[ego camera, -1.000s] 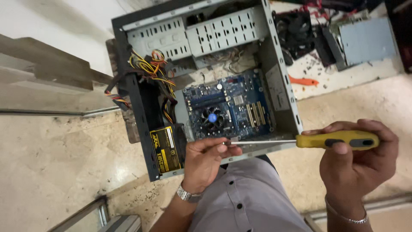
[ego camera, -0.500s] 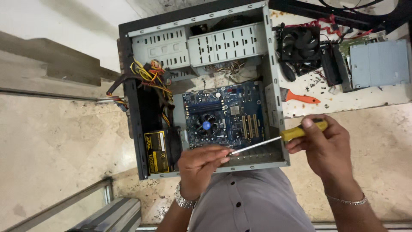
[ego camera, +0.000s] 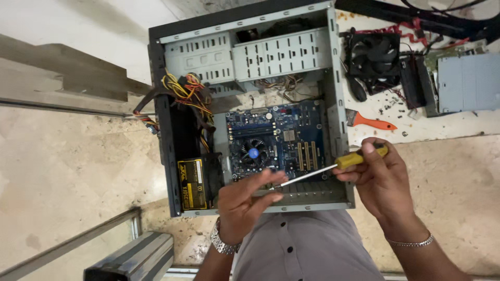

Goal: The person installs a green RAM stick into a blue motherboard and then places the motherboard into a computer case. They use a screwdriver to secure the motherboard to the case with screws.

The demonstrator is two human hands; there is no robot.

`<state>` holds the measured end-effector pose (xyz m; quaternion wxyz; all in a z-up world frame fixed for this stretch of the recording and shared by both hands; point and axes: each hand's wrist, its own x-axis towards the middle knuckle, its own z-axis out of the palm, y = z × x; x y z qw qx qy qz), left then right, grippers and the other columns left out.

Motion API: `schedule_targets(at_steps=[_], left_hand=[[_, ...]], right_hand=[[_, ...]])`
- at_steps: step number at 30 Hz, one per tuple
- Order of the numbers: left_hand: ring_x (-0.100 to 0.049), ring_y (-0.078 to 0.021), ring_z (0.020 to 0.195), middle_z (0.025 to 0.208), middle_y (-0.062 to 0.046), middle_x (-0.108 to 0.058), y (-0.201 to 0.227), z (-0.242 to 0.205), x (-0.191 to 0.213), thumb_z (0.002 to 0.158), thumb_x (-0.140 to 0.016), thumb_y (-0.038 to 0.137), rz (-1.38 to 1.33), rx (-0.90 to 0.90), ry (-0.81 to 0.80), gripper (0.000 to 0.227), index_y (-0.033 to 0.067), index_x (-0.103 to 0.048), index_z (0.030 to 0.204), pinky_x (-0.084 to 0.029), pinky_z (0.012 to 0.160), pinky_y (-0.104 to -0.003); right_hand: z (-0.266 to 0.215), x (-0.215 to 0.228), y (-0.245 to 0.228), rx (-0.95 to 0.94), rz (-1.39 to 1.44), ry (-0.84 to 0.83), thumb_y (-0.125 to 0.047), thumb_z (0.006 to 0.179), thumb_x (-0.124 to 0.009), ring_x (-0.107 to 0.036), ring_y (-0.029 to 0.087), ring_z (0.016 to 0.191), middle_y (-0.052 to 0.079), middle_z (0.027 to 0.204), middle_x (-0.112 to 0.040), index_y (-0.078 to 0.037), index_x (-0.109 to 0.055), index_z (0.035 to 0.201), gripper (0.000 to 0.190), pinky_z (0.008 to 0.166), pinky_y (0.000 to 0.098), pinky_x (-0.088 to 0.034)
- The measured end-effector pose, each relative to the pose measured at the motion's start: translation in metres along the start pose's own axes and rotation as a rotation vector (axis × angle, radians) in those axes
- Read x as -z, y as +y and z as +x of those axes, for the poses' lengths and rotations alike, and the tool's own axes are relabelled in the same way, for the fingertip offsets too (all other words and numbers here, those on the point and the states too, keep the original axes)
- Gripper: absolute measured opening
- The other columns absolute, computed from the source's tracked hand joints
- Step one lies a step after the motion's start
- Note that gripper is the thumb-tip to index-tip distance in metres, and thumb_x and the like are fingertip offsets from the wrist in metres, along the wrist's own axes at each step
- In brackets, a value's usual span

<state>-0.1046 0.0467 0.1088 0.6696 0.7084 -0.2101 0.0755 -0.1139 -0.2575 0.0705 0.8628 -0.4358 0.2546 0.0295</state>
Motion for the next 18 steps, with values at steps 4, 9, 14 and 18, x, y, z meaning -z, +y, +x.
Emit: schedule_targets(at_steps=[4,9,14,18], left_hand=[[-0.084,-0.0276,0.133,0.155,-0.012,-0.075,-0.008,0.005,0.046,0.101,-0.093,0.025,0.215,0.015,-0.127,0.088,0.0164,-0.043,0.172,-0.077,0.109,-0.037],[-0.063,-0.0429,0.144,0.142,-0.017,-0.076,-0.055,-0.009,0.145,0.102,-0.085,0.04,1.044,-0.063,-0.342,0.057,0.0046,-0.074,0.145,-0.042,0.126,-0.068],[-0.067,-0.0409,0.141,0.137,-0.022,-0.075,-0.065,-0.02,0.176,0.099,-0.085,0.04,1.152,0.048,-0.515,0.046,0.0034,-0.082,0.126,-0.01,0.138,-0.077],[-0.065,-0.0375,0.142,0.143,-0.021,-0.071,-0.063,-0.021,0.178,0.105,-0.077,0.047,1.247,0.061,-0.61,0.048,0.0069,-0.08,0.131,-0.01,0.14,-0.077]], right_hand=[[-0.005,-0.04,-0.012,0.248,-0.167,0.009,-0.021,0.119,-0.067,-0.083,0.039,0.083,0.021,0.104,-0.075,-0.01,-0.056,0.131,0.02,0.066,0.0444,-0.076],[0.005,-0.123,-0.006,0.641,-0.773,0.01,-0.009,0.12,-0.067,-0.079,0.038,0.107,0.029,0.123,-0.067,-0.003,-0.045,0.14,0.03,0.08,0.0456,-0.076],[0.071,-0.172,0.062,1.021,-1.053,-0.183,-0.006,0.111,-0.087,-0.08,0.047,0.088,0.03,0.102,-0.076,0.011,-0.058,0.143,0.046,0.072,0.049,-0.065],[0.112,-0.194,0.108,1.011,-1.125,-0.207,-0.008,0.106,-0.094,-0.08,0.056,0.091,0.036,0.099,-0.078,0.01,-0.062,0.14,0.05,0.072,0.0555,-0.065]])
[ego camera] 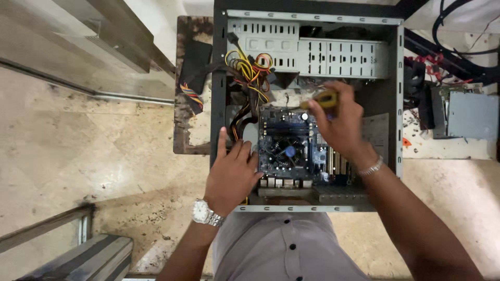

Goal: The person installs a green RAM stick into a blue motherboard and then places the motherboard into a computer case. They use a screwdriver to secure the motherboard to the case with screws.

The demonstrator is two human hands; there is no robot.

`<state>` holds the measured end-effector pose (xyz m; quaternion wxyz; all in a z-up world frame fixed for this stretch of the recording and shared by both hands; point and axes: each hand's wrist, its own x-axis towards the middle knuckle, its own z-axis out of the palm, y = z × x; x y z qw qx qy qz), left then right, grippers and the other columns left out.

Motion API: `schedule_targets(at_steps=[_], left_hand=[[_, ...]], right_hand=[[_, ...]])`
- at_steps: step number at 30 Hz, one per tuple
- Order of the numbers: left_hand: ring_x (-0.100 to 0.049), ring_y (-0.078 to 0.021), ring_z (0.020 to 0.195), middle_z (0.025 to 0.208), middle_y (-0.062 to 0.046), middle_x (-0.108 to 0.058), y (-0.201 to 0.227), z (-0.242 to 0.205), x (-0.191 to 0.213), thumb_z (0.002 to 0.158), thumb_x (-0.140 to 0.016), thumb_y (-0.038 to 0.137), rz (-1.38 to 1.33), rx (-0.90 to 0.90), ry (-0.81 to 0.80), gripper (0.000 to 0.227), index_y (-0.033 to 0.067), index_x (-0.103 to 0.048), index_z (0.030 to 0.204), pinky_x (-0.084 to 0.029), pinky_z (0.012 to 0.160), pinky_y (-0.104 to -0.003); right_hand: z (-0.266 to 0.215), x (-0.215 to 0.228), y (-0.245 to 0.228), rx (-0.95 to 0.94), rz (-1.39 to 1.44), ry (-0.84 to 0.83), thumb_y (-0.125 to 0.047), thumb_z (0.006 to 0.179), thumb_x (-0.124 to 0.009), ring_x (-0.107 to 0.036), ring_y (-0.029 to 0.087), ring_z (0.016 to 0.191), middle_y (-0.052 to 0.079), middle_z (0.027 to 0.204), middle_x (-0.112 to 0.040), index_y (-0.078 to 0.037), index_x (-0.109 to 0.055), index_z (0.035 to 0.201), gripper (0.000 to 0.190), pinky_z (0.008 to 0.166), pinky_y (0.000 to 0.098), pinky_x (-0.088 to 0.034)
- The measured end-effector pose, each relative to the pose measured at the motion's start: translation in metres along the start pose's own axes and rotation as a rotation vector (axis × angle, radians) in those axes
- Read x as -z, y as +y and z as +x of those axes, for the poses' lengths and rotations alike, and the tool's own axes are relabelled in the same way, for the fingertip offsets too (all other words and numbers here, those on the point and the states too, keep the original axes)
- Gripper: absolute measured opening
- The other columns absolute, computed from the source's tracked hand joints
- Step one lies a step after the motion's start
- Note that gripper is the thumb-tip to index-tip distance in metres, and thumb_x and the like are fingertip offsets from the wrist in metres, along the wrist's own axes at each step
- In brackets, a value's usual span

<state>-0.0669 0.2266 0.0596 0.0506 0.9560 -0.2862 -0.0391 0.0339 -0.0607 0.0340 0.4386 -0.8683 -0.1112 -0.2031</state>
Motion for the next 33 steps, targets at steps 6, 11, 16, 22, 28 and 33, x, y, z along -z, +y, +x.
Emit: schedule_targets(at_steps=[6,11,16,22,28,33], left_hand=[[-0.064,-0.0378,0.141,0.141,-0.021,-0.068,-0.003,0.003,-0.011,0.11,-0.072,0.046,0.025,-0.013,-0.064,0.047,0.0061,-0.075,0.135,-0.012,0.141,-0.081],[-0.063,-0.039,0.14,0.14,-0.023,-0.066,-0.005,0.005,-0.019,0.109,-0.072,0.047,0.005,-0.032,-0.083,0.051,0.0042,-0.072,0.137,-0.011,0.138,-0.085],[-0.062,-0.0395,0.139,0.139,-0.023,-0.065,-0.006,0.006,-0.014,0.11,-0.071,0.045,0.009,-0.038,-0.11,0.05,0.0036,-0.072,0.137,-0.011,0.137,-0.085],[-0.063,-0.0397,0.137,0.136,-0.023,-0.065,-0.005,0.006,-0.019,0.108,-0.074,0.045,0.034,-0.042,-0.089,0.05,0.0024,-0.073,0.134,-0.012,0.137,-0.084],[-0.064,-0.0399,0.135,0.135,-0.023,-0.066,-0.003,0.006,-0.015,0.107,-0.076,0.045,0.049,-0.035,-0.065,0.05,0.0017,-0.073,0.133,-0.014,0.137,-0.083],[-0.065,-0.0403,0.136,0.133,-0.023,-0.068,-0.003,0.004,-0.016,0.104,-0.08,0.041,0.023,-0.023,-0.032,0.049,0.0015,-0.074,0.132,-0.013,0.138,-0.083]], right_hand=[[0.011,-0.043,0.009,-0.074,-0.009,-0.099,-0.014,0.104,-0.093,-0.08,0.054,0.096,0.034,0.104,-0.08,0.003,-0.062,0.145,0.054,0.078,0.0545,-0.069],[0.011,-0.06,0.019,-0.054,-0.053,-0.133,-0.02,0.107,-0.092,-0.082,0.048,0.097,0.026,0.106,-0.083,-0.002,-0.064,0.144,0.05,0.078,0.0496,-0.069],[0.011,-0.065,0.021,-0.049,-0.07,-0.166,-0.019,0.107,-0.09,-0.081,0.051,0.094,0.03,0.104,-0.082,0.0,-0.063,0.144,0.049,0.076,0.0556,-0.069],[0.019,-0.07,0.012,-0.024,-0.083,-0.228,-0.017,0.108,-0.089,-0.081,0.052,0.091,0.032,0.103,-0.081,0.003,-0.062,0.143,0.048,0.074,0.0572,-0.07],[0.033,-0.073,0.006,0.088,-0.202,-0.299,-0.019,0.108,-0.089,-0.083,0.044,0.084,0.025,0.1,-0.081,0.001,-0.066,0.141,0.045,0.066,0.0501,-0.07],[0.044,-0.068,-0.033,0.111,-0.147,-0.336,-0.018,0.112,-0.082,-0.082,0.047,0.085,0.026,0.1,-0.079,0.001,-0.061,0.147,0.046,0.067,0.056,-0.07]])
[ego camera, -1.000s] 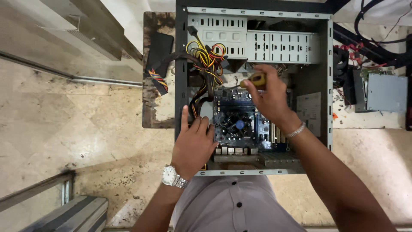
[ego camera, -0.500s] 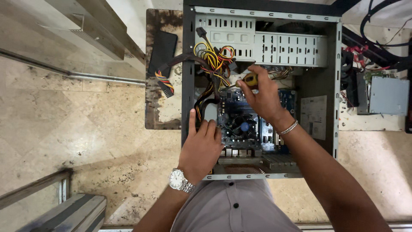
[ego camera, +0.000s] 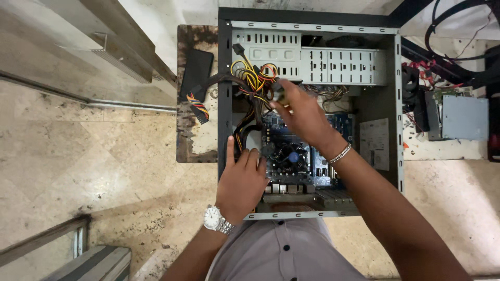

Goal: The person installs a green RAM stick into a blue motherboard and then places the motherboard into a computer case. They use a screwdriver to secure the motherboard to the case with screws.

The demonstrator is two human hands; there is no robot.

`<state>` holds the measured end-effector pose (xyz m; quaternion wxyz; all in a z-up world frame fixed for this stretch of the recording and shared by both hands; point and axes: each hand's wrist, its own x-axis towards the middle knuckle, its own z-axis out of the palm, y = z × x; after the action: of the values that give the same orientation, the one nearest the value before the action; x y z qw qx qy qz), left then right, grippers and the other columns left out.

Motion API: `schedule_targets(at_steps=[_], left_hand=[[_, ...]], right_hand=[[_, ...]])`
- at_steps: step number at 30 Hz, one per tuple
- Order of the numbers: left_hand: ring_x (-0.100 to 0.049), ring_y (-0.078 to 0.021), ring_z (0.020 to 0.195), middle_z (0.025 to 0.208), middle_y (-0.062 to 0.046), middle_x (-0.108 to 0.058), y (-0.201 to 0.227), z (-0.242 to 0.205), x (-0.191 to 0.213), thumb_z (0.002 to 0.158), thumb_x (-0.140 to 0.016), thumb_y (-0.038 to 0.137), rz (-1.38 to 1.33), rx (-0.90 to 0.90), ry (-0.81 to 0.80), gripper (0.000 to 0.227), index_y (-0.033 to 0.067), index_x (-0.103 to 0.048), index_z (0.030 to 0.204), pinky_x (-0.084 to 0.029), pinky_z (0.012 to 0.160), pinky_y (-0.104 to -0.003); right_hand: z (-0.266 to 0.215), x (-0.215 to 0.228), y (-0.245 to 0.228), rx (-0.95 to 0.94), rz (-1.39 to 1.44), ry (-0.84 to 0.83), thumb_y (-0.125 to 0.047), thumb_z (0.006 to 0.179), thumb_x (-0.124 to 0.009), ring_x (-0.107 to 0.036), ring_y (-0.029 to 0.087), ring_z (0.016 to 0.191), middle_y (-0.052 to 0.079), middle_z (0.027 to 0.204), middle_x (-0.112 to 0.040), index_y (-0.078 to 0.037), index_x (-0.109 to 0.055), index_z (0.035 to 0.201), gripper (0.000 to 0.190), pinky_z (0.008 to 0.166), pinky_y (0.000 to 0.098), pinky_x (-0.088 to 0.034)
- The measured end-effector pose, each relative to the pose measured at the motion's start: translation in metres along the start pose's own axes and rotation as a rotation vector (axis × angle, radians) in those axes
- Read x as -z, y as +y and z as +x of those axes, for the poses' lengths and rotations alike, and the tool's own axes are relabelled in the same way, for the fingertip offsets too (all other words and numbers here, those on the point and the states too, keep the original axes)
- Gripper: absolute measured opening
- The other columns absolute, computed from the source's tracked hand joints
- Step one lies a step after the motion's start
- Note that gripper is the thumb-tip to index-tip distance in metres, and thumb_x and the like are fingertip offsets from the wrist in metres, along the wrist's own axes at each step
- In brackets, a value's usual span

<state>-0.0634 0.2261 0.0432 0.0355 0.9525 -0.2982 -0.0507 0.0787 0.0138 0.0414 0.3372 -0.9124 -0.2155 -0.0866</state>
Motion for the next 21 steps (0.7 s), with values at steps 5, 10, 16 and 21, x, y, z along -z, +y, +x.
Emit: schedule_targets(at_steps=[5,10,16,21], left_hand=[[-0.074,-0.0372,0.129,0.127,-0.02,-0.076,-0.024,0.032,-0.02,0.109,-0.075,0.039,-0.408,0.1,0.315,0.043,0.0033,-0.076,0.133,-0.033,0.135,-0.068],[-0.064,-0.044,0.136,0.139,-0.025,-0.064,-0.044,0.116,-0.01,0.082,-0.102,0.02,-0.383,0.034,0.554,0.093,-0.0038,-0.051,0.156,-0.047,0.116,-0.057],[-0.067,-0.0288,0.125,0.127,-0.01,-0.071,-0.072,0.174,-0.071,0.069,-0.097,0.011,-0.479,-0.055,0.632,0.1,0.0091,-0.052,0.158,-0.041,0.107,-0.048],[-0.074,-0.0442,0.116,0.129,-0.021,-0.076,-0.065,0.159,-0.038,0.073,-0.083,-0.008,-0.67,0.003,0.631,0.097,0.0056,-0.049,0.162,-0.044,0.104,-0.052]], right_hand=[[-0.005,0.013,0.0,0.077,-0.078,-0.128,-0.016,0.12,-0.065,-0.079,0.05,0.08,0.03,0.122,-0.077,-0.004,-0.041,0.173,0.06,0.064,0.0638,-0.065],[-0.016,-0.018,0.025,0.072,-0.316,0.022,-0.043,0.116,-0.071,-0.078,0.046,0.067,0.023,0.083,-0.079,-0.004,-0.066,0.147,0.05,0.056,0.0566,-0.061],[-0.009,-0.01,0.009,0.132,-0.558,0.063,-0.047,0.106,-0.074,-0.075,0.042,0.062,0.012,0.081,-0.07,-0.011,-0.073,0.11,0.036,0.053,0.0552,-0.059],[-0.008,-0.009,0.012,0.133,-0.356,0.048,-0.031,0.101,-0.081,-0.076,0.047,0.07,0.013,0.088,-0.069,-0.014,-0.075,0.126,0.031,0.056,0.0594,-0.06]])
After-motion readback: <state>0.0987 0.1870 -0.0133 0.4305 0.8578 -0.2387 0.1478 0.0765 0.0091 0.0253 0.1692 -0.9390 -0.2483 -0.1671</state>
